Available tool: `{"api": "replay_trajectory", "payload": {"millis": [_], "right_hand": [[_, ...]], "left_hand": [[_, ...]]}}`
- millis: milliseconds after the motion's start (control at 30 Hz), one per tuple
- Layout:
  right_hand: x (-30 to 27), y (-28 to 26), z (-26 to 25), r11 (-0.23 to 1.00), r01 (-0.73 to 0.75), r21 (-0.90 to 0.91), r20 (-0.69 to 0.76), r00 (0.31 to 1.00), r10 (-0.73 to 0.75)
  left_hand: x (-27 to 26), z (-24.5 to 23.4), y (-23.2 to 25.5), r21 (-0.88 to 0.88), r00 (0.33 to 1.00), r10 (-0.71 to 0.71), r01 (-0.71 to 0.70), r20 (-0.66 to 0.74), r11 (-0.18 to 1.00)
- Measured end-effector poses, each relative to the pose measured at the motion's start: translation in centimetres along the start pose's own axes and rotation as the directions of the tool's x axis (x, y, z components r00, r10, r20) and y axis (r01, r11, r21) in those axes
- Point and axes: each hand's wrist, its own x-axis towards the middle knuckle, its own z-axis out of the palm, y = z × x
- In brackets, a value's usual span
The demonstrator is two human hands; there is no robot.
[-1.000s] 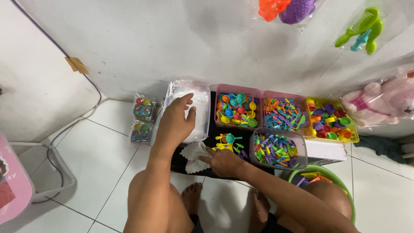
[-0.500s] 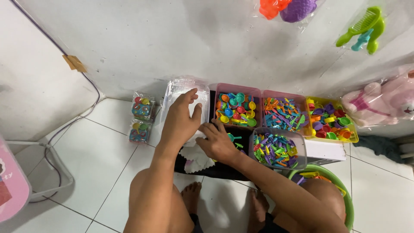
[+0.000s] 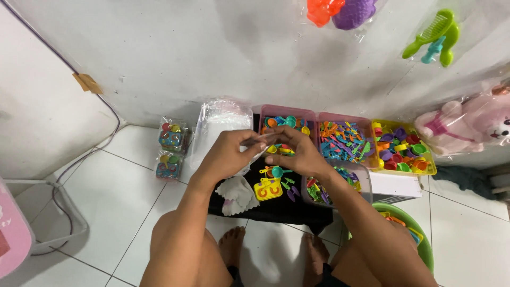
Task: Sorting and cleaning small plastic toy components into different containers for packaging.
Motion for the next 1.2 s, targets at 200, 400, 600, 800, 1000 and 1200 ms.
{"api": "replay_trajectory", "payload": {"millis": [200,400,600,800,1000,1200], "right_hand": [[-1.1,1.2,-2.9,0.970,-0.183,-0.160,0.133,0.970,0.205],[-3.1,1.3,-6.5,0.945,-0.296,-0.139,0.039,0.952,0.304],[-4.0,-0.5,-9.0,0.969,-0.203,-0.143,-0.188,0.967,0.174],[-4.3,-3.5,-8.4,0.919,-0.178,-0.351,-0.031,0.984,0.178],[-4.5,-5.2,-7.9,0.911,-0.177,-0.373,0.058,0.975,0.213],[-5.2,-6.1,-8.4,0.907,-0.234,-0.351,-0.022,0.970,0.242]], "left_hand": [[2.0,-0.1,-2.2,-0.430,0.949,-0.016,-0.129,-0.316,0.894],[1.2,-2.3,-2.3,-0.458,0.862,-0.250,0.023,-0.442,0.889],[1.6,-1.1,-5.2,0.098,0.880,-0.217,0.283,-0.423,0.954],[0.4,3.6,1.4,0.143,0.934,0.220,-0.186,-0.281,0.972],[1.7,7.1,0.5,-0.028,0.952,0.196,-0.195,0.236,0.980],[2.8,9.9,-1.8,-0.264,0.961,0.044,0.031,0.274,0.964]]}}
